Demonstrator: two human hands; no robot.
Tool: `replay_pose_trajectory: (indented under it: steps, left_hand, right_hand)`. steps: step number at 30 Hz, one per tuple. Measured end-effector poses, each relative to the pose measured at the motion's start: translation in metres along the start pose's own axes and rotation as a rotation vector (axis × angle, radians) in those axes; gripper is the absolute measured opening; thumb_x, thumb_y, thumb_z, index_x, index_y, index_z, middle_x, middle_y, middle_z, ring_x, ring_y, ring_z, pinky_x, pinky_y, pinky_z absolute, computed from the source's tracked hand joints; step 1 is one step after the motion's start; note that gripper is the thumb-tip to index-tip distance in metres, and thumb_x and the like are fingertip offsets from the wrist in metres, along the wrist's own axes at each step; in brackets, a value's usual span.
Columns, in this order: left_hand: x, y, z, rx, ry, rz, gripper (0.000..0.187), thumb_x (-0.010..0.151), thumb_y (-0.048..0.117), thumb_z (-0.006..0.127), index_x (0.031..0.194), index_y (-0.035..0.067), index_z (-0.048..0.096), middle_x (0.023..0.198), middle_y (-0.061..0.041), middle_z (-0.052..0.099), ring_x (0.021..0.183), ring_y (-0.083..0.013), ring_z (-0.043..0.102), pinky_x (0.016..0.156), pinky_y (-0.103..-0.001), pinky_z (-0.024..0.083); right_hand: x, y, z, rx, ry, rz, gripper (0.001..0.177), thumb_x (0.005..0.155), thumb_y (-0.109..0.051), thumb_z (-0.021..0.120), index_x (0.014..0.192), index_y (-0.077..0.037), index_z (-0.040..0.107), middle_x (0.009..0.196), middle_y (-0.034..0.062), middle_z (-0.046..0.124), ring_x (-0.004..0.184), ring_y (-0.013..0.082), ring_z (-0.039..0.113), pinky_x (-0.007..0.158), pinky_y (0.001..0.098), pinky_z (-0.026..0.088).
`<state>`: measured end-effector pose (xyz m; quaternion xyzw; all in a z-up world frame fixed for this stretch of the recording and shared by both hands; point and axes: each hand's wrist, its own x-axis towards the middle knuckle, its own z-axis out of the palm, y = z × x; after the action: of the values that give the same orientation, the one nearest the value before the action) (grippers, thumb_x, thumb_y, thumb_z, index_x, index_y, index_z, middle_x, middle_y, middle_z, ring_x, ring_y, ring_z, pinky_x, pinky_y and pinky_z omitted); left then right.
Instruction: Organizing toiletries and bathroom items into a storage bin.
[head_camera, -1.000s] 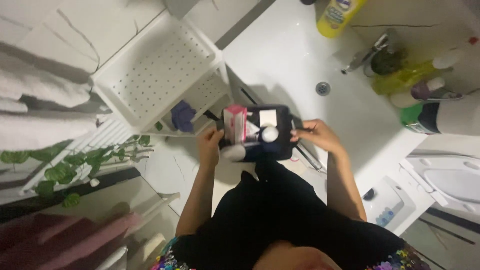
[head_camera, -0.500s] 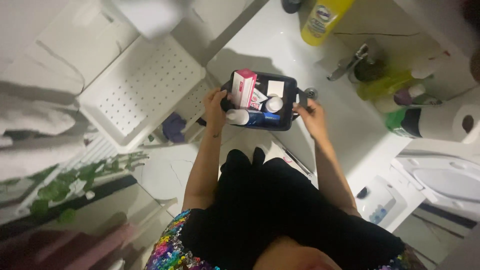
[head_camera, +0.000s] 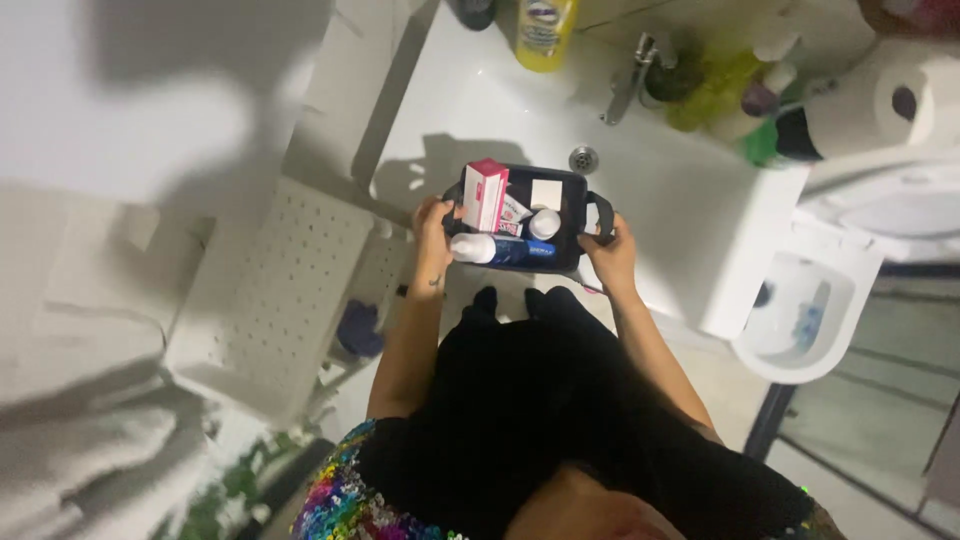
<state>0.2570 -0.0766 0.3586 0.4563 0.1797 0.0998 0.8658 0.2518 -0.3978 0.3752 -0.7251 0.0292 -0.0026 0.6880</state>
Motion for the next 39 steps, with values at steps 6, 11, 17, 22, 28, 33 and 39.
replay_pose_trajectory:
  steps: [6,11,17,22,28,33,39]
  left_hand:
    - [0.025,-0.002,0.007,-0.030,-0.041,-0.071,0.006,0.082,0.009,0.067,0.079,0.005,0.066,0.068,-0.008,0.066,0.067,-0.0214,0.067,0.068,-0.035,0.053]
    - [0.030,0.003,0.018,0.007,-0.086,-0.062,0.016,0.086,0.010,0.069,0.073,0.002,0.063,0.070,-0.009,0.064,0.072,-0.0214,0.067,0.067,-0.035,0.049]
    - [0.024,0.020,0.053,-0.022,-0.042,-0.160,0.008,0.080,0.007,0.067,0.073,0.009,0.064,0.072,0.000,0.066,0.073,-0.0193,0.071,0.075,-0.035,0.057]
    - [0.036,0.014,0.083,0.575,-0.315,0.020,0.024,0.101,0.019,0.071,0.092,-0.002,0.072,0.084,-0.003,0.063,0.081,-0.0168,0.053,0.072,-0.032,0.040]
    - [0.010,0.071,0.196,1.014,-0.363,0.469,0.049,0.089,0.037,0.079,0.123,0.004,0.066,0.119,-0.012,0.069,0.105,-0.0247,0.067,0.091,-0.037,0.053]
    - [-0.005,0.071,0.259,1.337,-0.662,0.566,0.069,0.081,0.036,0.086,0.136,0.004,0.057,0.140,-0.021,0.056,0.128,-0.0385,0.051,0.106,-0.047,0.041]
    - [-0.023,0.031,0.275,1.466,-0.724,0.628,0.074,0.073,0.029,0.090,0.135,0.007,0.055,0.136,-0.017,0.061,0.130,-0.0364,0.053,0.115,-0.053,0.033]
  right_hand:
    - [-0.013,0.018,0.006,-0.037,0.204,0.122,0.048,0.071,0.000,0.082,0.111,-0.008,0.058,0.094,0.0006,0.061,0.083,0.0142,0.063,0.071,0.0308,0.055]
    - [-0.026,0.029,0.017,-0.313,0.086,0.161,0.056,0.076,-0.006,0.077,0.130,-0.003,0.062,0.094,0.0054,0.070,0.080,0.0210,0.066,0.072,0.0330,0.053]
    - [-0.035,0.045,0.012,0.172,0.208,0.559,0.025,0.087,-0.010,0.059,0.111,-0.005,0.061,0.086,0.0034,0.064,0.073,0.0242,0.067,0.062,0.0439,0.060]
    - [-0.019,0.094,-0.038,0.269,0.265,0.307,0.026,0.085,0.002,0.062,0.110,0.004,0.067,0.098,0.0078,0.069,0.086,0.0173,0.062,0.079,0.0313,0.050]
    - [-0.016,0.052,-0.082,0.358,0.341,0.363,0.029,0.085,0.002,0.062,0.114,0.005,0.063,0.099,0.0097,0.066,0.087,0.0215,0.061,0.080,0.0366,0.049]
    - [-0.013,0.032,-0.103,0.375,0.286,0.242,0.039,0.081,0.002,0.059,0.120,0.002,0.063,0.113,0.0100,0.070,0.102,0.0218,0.065,0.092,0.0307,0.050]
    - [-0.009,0.057,-0.125,0.425,0.361,0.415,0.038,0.083,-0.001,0.063,0.120,-0.001,0.054,0.107,0.0145,0.065,0.093,0.0281,0.064,0.080,0.0386,0.055]
